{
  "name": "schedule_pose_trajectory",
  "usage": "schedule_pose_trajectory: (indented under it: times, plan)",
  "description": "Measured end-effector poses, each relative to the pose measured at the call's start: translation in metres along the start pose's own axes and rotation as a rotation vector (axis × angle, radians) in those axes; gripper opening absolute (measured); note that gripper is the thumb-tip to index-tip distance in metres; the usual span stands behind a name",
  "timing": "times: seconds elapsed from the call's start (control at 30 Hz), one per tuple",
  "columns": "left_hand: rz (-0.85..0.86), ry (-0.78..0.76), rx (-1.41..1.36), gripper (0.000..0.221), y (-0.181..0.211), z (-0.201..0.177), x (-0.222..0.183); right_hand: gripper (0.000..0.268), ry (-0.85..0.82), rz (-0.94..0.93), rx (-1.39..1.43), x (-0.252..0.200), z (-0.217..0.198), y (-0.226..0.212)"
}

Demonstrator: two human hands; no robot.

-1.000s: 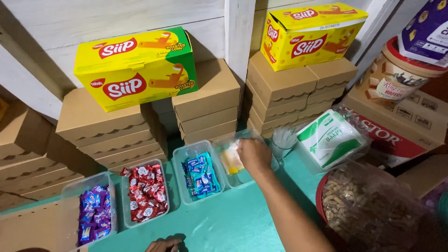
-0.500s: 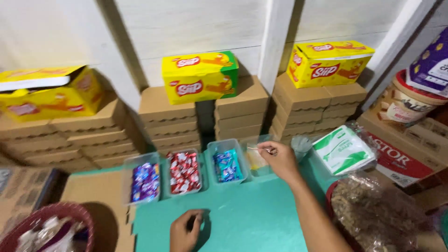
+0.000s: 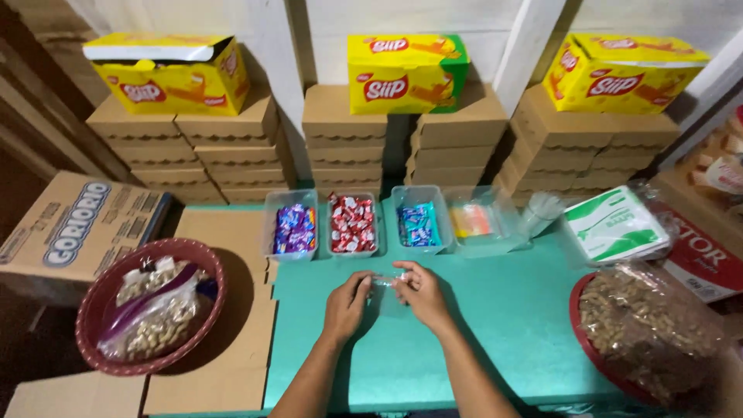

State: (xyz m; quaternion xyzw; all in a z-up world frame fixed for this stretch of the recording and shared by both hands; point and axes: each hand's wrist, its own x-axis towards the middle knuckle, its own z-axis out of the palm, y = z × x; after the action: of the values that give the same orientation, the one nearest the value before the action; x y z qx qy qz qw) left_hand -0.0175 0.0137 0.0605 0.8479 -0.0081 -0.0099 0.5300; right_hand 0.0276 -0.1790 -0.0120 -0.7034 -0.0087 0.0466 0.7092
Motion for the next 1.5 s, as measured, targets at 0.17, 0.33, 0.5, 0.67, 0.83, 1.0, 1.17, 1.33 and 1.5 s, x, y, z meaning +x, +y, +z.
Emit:
schedule_pose_trajectory:
  times: [0.17,0.33,0.5,0.67,0.83,1.0,1.17,1.33,1.5]
  plan:
    - [0.002,-0.012,0.139,0.024,-0.022,0.010,0.009,0.037,0.091,-0.012,-0.068,-0.013,0.017,0.003]
    - [-0.012,-0.009,0.169,0.020,-0.020,0.013,0.010,0.035,0.195,-0.034,-0.146,-0.023,0.020,-0.018]
    - [-0.007,0.001,0.142,0.018,-0.015,0.009,0.007,0.033,0.252,-0.030,-0.245,-0.029,0.025,-0.029]
    - [-0.005,-0.004,0.144,0.018,-0.014,0.012,0.003,0.041,0.314,-0.064,-0.266,-0.023,0.027,-0.007]
    - [0.071,0.002,0.160,0.019,-0.027,0.017,0.000,0.036,0.322,-0.119,-0.398,-0.019,0.027,0.006]
    - [0.405,0.059,0.179,0.024,-0.042,0.023,0.003,0.018,0.233,-0.433,-0.528,-0.027,0.031,-0.005]
    - [0.434,0.038,0.089,0.025,-0.024,0.018,-0.001,0.023,0.198,-0.418,-0.538,-0.031,0.032,-0.016]
    - [0.445,0.022,0.046,0.019,-0.012,0.013,-0.004,0.031,0.153,-0.416,-0.569,-0.030,0.028,-0.006]
    - [0.628,0.042,0.125,0.034,-0.015,0.012,-0.003,0.046,0.054,-0.399,-0.430,-0.033,0.023,-0.009]
